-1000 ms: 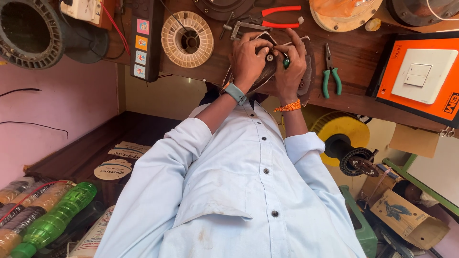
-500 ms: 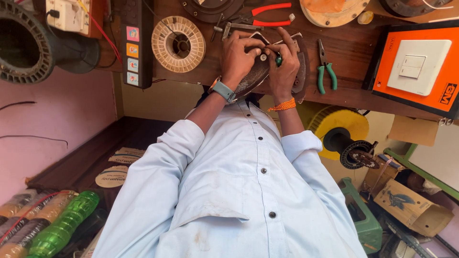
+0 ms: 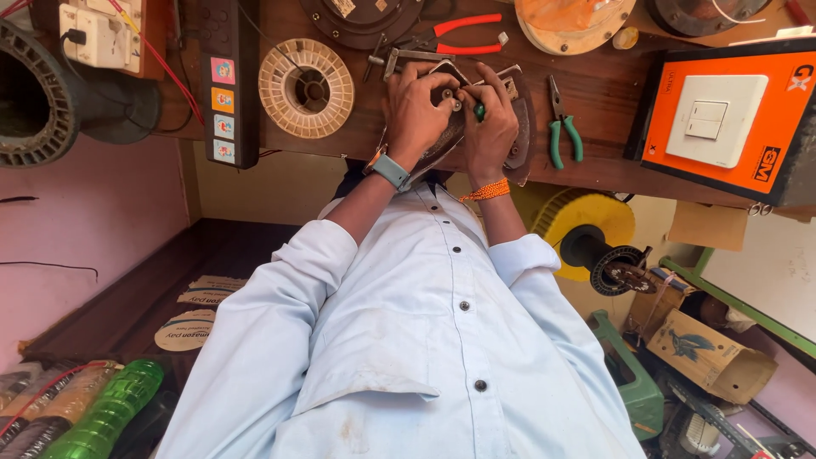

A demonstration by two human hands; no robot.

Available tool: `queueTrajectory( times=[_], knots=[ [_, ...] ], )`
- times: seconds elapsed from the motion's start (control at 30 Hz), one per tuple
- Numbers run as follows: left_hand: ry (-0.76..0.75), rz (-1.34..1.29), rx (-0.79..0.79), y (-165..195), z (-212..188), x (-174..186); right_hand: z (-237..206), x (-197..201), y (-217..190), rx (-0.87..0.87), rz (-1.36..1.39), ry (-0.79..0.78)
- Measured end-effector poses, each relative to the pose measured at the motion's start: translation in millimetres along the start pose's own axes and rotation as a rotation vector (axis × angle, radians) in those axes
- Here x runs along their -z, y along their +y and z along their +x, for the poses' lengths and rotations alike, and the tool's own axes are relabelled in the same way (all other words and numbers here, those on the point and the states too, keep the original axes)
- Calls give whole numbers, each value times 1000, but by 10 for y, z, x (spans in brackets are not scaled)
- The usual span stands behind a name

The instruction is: The person holds an electric iron and uses a screwdriver to tighten screws on the soleplate. They repeatedly adjust the iron's position and continue tightening the screws throughout the clip.

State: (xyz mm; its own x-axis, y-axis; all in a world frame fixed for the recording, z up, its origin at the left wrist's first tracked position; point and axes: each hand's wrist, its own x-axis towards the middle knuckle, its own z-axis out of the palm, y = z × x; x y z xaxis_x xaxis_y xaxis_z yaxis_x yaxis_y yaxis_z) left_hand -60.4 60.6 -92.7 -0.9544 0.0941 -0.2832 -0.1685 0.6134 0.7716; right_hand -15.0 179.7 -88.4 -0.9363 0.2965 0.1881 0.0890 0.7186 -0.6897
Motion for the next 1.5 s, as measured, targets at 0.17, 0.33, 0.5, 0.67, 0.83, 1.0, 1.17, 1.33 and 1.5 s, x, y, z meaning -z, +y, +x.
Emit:
queueTrajectory(
  times=[0.17, 0.33, 0.5, 0.67, 0.83, 1.0, 1.17, 1.33, 1.5],
  knots=[
    [31, 17, -14, 20, -31, 7, 41, -30, -41, -34, 113, -10],
    [55, -34, 17, -6, -9, -14, 27, -62, -13, -36, 113, -16],
    [-12, -43, 64, -1, 33, -17, 1, -65, 25, -53, 76, -30],
    [10, -44, 46, -43, 49, -19, 42, -13, 49, -56, 220, -115],
    [38, -39, 36, -77, 91, -58, 62, 58, -9, -32, 168, -154],
    [7, -54, -31, -79, 99, -69, -9, 84, -132, -122, 29, -78],
    [-36, -76, -145, -127, 116, -55, -79, 102, -114, -111, -131, -127],
    [-82, -164, -102, -200, 133, -14, -49, 81, 0, -180, 197, -141],
    [-49, -103, -101, -201, 86, -26, -125, 106, 40, -202, 357, -191]
  ],
)
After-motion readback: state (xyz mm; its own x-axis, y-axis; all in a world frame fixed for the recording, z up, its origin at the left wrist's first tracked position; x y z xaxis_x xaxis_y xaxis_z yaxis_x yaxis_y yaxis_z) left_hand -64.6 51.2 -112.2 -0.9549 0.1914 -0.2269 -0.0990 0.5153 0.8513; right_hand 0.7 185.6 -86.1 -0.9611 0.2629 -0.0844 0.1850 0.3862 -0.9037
